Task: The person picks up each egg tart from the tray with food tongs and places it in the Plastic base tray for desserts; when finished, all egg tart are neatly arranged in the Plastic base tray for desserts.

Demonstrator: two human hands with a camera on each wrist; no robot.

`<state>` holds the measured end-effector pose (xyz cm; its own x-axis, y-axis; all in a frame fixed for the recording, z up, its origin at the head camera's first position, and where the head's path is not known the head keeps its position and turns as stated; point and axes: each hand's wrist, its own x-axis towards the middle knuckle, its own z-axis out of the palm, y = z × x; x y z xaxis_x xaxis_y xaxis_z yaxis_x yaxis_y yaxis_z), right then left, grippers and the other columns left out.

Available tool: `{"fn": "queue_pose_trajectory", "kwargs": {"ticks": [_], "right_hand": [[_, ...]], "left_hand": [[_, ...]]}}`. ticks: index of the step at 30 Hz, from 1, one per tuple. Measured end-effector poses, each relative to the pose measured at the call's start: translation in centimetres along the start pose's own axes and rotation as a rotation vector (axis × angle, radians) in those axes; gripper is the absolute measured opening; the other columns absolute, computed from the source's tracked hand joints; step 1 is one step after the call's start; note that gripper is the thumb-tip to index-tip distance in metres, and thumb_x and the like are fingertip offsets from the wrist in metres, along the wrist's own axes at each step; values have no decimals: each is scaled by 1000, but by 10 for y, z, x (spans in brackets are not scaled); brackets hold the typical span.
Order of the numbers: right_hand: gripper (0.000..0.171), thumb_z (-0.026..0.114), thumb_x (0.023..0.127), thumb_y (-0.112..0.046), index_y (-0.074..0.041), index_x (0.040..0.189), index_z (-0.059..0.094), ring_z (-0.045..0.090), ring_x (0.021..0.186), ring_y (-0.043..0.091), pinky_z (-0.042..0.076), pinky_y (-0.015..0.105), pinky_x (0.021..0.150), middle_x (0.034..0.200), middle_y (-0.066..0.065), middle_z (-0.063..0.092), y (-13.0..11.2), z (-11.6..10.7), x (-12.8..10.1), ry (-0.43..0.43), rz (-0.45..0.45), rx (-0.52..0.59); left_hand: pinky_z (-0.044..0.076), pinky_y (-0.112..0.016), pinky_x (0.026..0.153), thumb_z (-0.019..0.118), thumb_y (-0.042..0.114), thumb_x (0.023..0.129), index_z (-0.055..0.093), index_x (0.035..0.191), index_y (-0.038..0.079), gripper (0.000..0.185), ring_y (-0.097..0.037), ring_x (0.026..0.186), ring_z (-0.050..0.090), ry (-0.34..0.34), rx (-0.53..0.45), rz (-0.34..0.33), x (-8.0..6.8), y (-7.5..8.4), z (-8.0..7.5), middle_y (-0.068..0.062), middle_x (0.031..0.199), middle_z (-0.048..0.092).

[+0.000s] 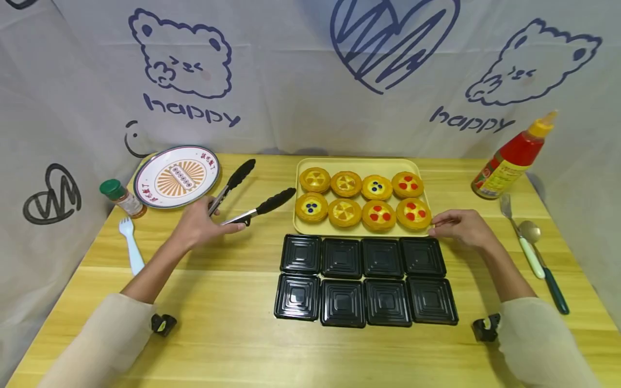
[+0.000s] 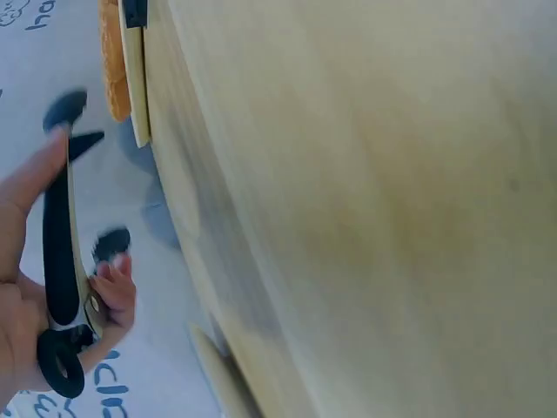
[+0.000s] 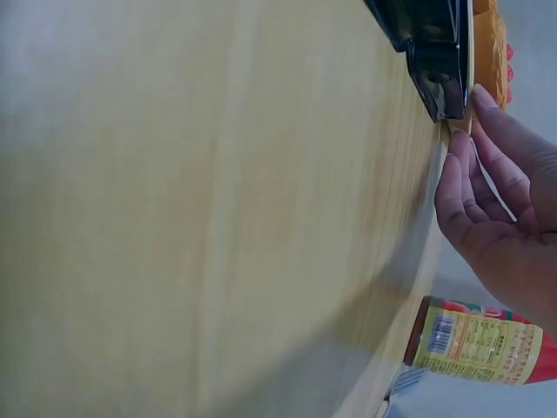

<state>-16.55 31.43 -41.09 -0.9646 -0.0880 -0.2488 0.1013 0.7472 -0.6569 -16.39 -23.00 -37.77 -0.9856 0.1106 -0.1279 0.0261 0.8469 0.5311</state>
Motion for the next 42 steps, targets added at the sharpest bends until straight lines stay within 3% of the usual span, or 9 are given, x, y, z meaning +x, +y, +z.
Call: {"fn": "queue_pose_trajectory", "kwargs": {"ticks": [4,9,15,23,30,37,42], "right_hand": [[44,73,83,-30,4,110,63,61,76,11,47,23,69,92,9,69,0,0,-1,7,8,-5],[45,73,83,-31,4,110,63,60,77,11,46,23,70,95,12,68,-2,1,0,8,15,-5],[46,74,83,-32,4,109,63,58,77,10,45,23,70,96,13,67,-2,1,1,-3,15,-2],[42,74,83,-29,4,107,63,58,76,10,45,23,69,95,12,67,-3,1,0,-9,-5,-5],[45,73,84,-31,4,110,62,57,79,11,46,22,69,100,16,66,-6,-1,0,-26,8,-7],[48,72,84,-33,4,111,61,56,79,11,46,22,69,101,16,65,-5,-2,1,-36,15,-16],[47,73,83,-33,4,110,61,56,78,10,45,22,68,100,15,65,-4,0,3,-39,13,-13]], "left_hand": [[46,-36,66,76,58,69,55,113,-4,79,-24,76,55,18,89,132,-7,8,2,-20,99,62],[51,-44,72,72,57,75,56,119,0,74,-27,83,62,18,241,255,-11,24,7,-15,101,67],[52,-44,73,72,57,75,57,121,0,75,-29,89,64,-12,323,280,-6,39,15,-12,101,68],[48,-35,61,70,53,79,59,117,3,63,-23,76,61,2,333,287,-4,44,18,-10,96,69],[37,-29,56,73,50,77,61,112,6,58,-16,64,48,44,303,329,-28,36,0,-6,85,63],[39,-26,57,75,48,76,61,116,9,59,-7,62,46,-44,287,395,-59,24,-7,-1,86,65],[44,-30,60,77,47,75,62,116,8,58,-8,67,52,-59,305,412,-68,20,-3,-2,91,68]]}}
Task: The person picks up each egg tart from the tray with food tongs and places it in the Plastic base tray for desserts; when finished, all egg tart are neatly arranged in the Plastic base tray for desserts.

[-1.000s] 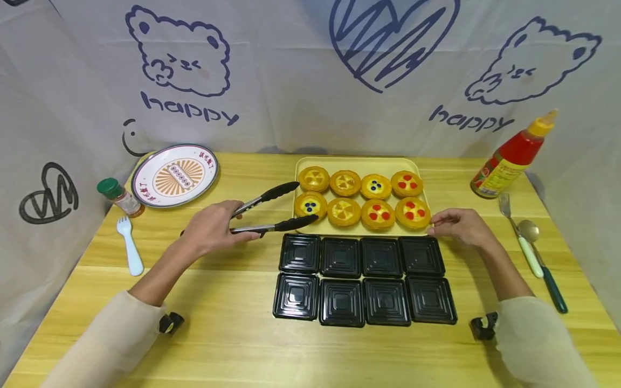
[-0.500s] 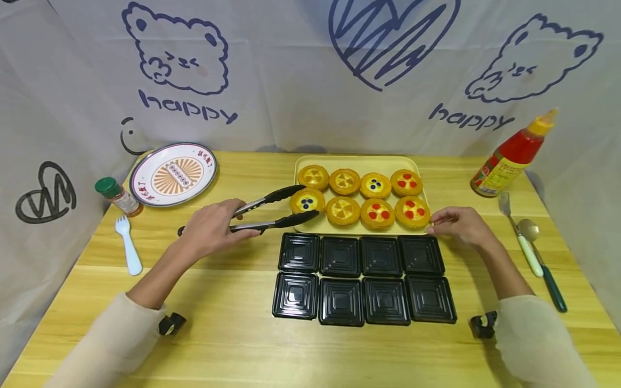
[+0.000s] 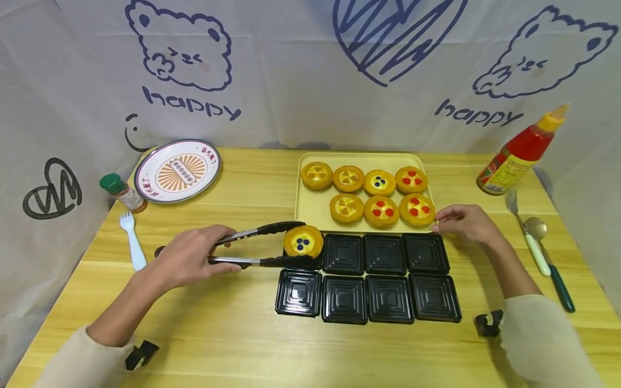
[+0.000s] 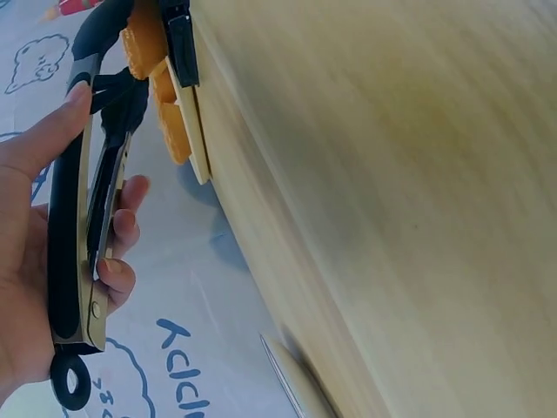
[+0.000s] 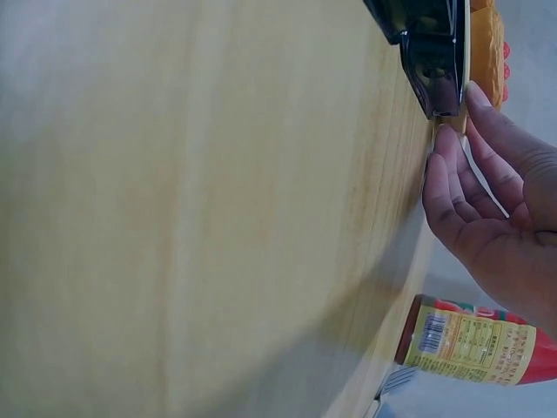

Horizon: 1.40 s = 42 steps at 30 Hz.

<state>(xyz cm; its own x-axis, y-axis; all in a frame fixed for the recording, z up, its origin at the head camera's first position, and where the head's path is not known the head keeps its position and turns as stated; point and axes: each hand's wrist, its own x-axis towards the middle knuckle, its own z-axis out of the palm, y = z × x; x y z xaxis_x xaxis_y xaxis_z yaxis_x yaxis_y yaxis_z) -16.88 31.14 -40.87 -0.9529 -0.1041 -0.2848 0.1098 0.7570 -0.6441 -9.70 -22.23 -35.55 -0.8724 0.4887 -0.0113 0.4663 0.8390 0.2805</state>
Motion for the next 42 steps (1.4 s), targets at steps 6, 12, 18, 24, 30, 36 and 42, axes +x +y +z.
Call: {"fn": "queue_pose_trajectory", "kwargs": {"ticks": [6,12,18,24,30,36,42], "right_hand": [[46,73,84,-31,4,111,61,56,79,11,46,22,69,99,14,65,0,1,0,-6,14,3],[47,72,84,-31,5,112,60,57,79,10,47,22,69,101,16,65,1,0,-1,-16,10,21],[45,71,85,-32,3,111,61,57,79,11,47,21,69,99,13,65,7,-2,-6,-4,29,-9],[47,72,84,-33,4,112,60,57,80,12,48,22,70,99,13,65,9,1,-7,-13,34,8],[42,71,85,-27,4,111,61,57,81,14,47,22,69,99,14,65,6,2,-5,-4,35,0],[41,71,85,-27,4,110,61,56,81,14,47,23,69,99,15,64,-1,-1,-1,-12,19,-9],[41,73,84,-28,4,108,62,55,81,16,44,23,67,96,14,64,-8,-4,1,-21,12,-50]], "left_hand": [[53,-42,75,77,47,74,60,121,4,66,-23,89,66,-46,3,6,2,-1,-1,-8,104,69],[52,-39,71,78,47,73,54,128,0,77,-19,82,61,-94,-28,1,17,5,-15,-13,107,67],[53,-44,81,72,51,78,49,132,-2,79,-28,96,63,-124,10,16,67,29,-8,-17,116,63],[53,-41,77,68,56,80,56,120,0,70,-26,92,62,-139,101,18,106,46,9,-13,108,64],[46,-33,62,66,54,82,60,106,4,56,-19,72,54,-112,109,7,113,47,15,-5,88,62],[52,-36,67,69,53,80,60,116,4,61,-20,78,62,-56,94,35,87,44,6,-7,96,66],[55,-39,74,70,53,79,56,125,3,69,-24,88,66,-95,71,104,57,53,5,-11,110,67]]}}
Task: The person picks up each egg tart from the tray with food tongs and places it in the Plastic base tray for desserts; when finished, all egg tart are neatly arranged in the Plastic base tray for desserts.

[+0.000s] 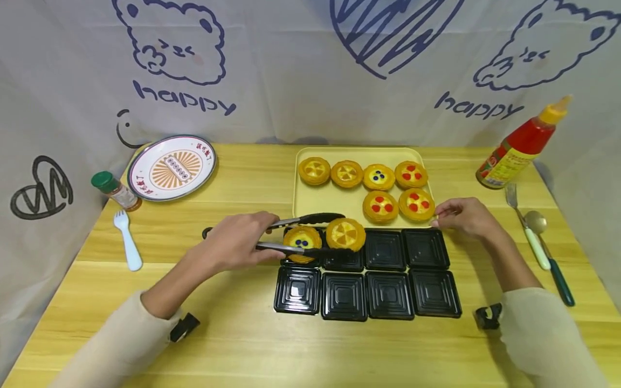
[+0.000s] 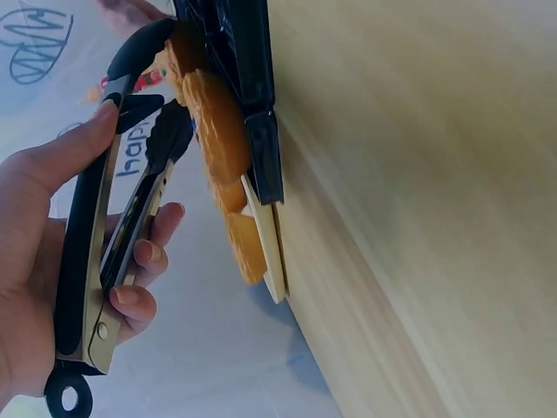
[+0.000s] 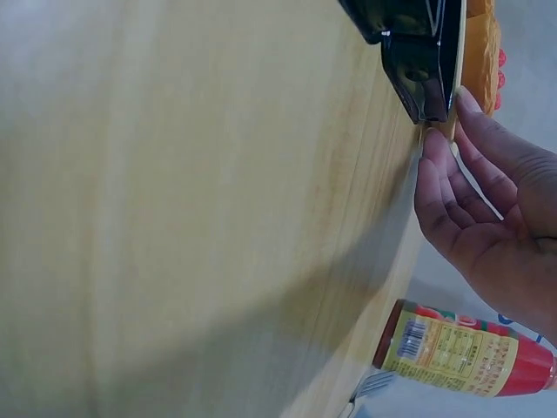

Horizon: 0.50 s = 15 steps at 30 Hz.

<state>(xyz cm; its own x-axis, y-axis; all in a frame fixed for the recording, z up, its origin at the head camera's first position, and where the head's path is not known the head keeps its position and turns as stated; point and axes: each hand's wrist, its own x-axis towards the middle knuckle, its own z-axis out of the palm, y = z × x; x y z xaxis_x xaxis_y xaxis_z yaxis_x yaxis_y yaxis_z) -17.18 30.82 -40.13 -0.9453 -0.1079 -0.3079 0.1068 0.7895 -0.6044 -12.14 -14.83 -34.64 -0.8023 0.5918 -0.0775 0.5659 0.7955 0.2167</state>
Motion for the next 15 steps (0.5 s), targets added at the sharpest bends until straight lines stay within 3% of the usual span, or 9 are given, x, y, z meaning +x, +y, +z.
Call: {"fn": "queue_pose_trajectory", "kwargs": {"ticks": [4,7,10,13,15], "right_hand": [[41,73,84,-28,4,108,62,54,81,17,44,23,67,97,14,63,-1,0,0,-2,14,-4],[41,73,84,-27,4,108,62,55,82,17,45,23,67,97,15,64,-2,1,0,-3,16,-2],[41,72,84,-27,4,108,62,55,82,17,45,23,68,97,15,64,-2,1,1,-9,9,1],[39,72,84,-25,5,108,62,55,81,17,45,23,67,96,15,64,-2,0,1,-12,-5,-1],[37,71,84,-22,5,108,62,55,80,17,45,23,67,95,15,63,0,0,0,-14,-11,0]], "left_hand": [[55,-35,70,70,52,79,56,124,1,69,-23,83,67,-13,12,37,-8,7,3,-11,110,67],[54,-30,63,71,52,78,57,123,2,68,-18,75,64,-5,27,31,-9,8,3,-9,106,67],[54,-32,65,71,53,78,56,124,1,71,-20,77,65,-2,19,26,-9,7,0,-11,109,67],[55,-36,70,72,54,77,55,126,1,74,-24,85,67,2,-6,10,-3,7,-6,-12,112,67],[55,-38,72,72,54,77,55,125,2,73,-24,87,66,9,-18,-3,11,9,-10,-11,111,67]]}}
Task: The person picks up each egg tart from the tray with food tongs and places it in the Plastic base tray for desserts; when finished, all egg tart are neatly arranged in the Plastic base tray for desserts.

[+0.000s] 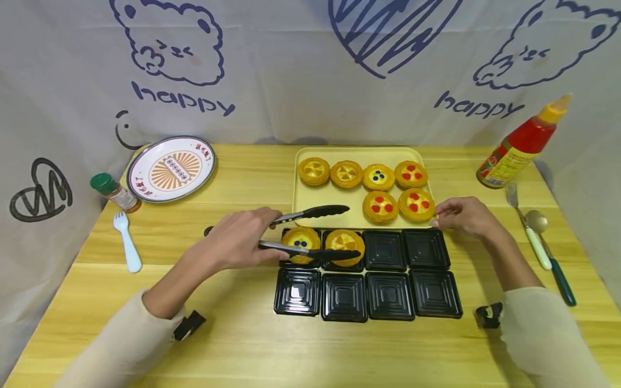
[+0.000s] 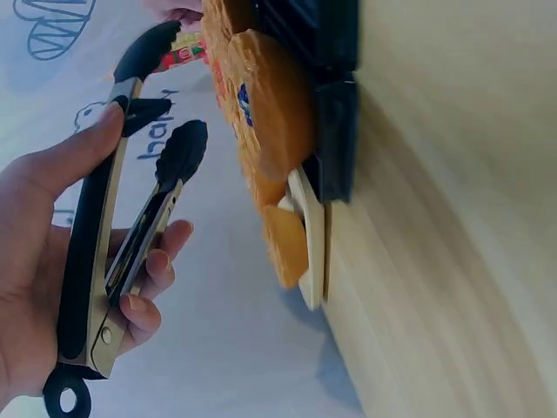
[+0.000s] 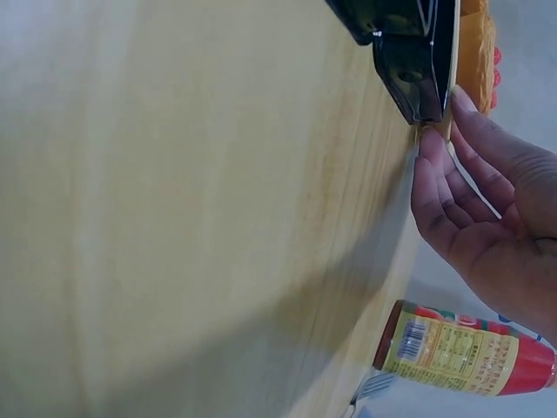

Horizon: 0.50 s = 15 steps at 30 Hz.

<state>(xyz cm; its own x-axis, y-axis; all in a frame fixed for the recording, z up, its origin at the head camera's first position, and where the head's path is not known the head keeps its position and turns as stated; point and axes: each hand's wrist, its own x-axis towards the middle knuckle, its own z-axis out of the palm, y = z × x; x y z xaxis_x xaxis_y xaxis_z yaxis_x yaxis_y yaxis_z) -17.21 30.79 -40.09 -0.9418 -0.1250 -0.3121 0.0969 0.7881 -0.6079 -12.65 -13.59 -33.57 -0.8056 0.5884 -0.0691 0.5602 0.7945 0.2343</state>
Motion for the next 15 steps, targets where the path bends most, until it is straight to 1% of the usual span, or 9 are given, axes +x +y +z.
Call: {"fn": "queue_pose_trajectory", "kwargs": {"ticks": [2,5,6,8,10,12,15], "right_hand": [[36,71,85,-20,5,107,62,55,79,16,45,23,66,94,14,63,1,-1,-1,1,2,0],[36,71,84,-20,6,108,62,55,79,15,46,22,66,94,14,64,1,0,0,-2,-6,11],[36,72,84,-20,6,108,62,55,78,15,46,22,65,94,14,64,1,1,0,-3,-12,16],[36,72,84,-18,7,107,62,55,78,14,46,22,65,93,15,64,0,2,1,-3,-26,24],[34,71,84,-16,7,107,62,55,77,14,46,22,64,93,16,65,-1,2,1,2,-32,27],[33,71,84,-15,7,106,63,55,76,14,46,22,64,92,16,65,-1,2,1,6,-27,24],[33,71,84,-15,7,107,63,55,76,14,46,22,64,93,16,64,-1,0,0,10,-22,18]], "left_hand": [[54,-37,72,70,56,77,56,124,4,71,-23,87,64,-7,3,-12,22,5,-1,-10,109,66],[53,-36,76,67,58,79,57,121,4,69,-23,89,62,-41,18,-33,58,13,4,-9,109,65],[52,-36,75,66,59,80,58,118,4,68,-22,88,61,-56,25,-38,67,16,6,-8,106,65],[51,-35,74,66,59,80,59,115,4,65,-21,85,60,-81,36,-49,81,20,11,-7,100,64],[49,-33,68,66,59,80,60,109,6,60,-19,77,58,-94,53,-55,89,23,15,-4,90,62],[46,-31,62,65,59,81,59,104,8,56,-17,70,54,-87,71,-47,92,26,16,-1,83,58],[44,-29,59,65,58,81,59,103,9,53,-16,67,53,-66,91,-40,91,29,16,1,81,56]]}}
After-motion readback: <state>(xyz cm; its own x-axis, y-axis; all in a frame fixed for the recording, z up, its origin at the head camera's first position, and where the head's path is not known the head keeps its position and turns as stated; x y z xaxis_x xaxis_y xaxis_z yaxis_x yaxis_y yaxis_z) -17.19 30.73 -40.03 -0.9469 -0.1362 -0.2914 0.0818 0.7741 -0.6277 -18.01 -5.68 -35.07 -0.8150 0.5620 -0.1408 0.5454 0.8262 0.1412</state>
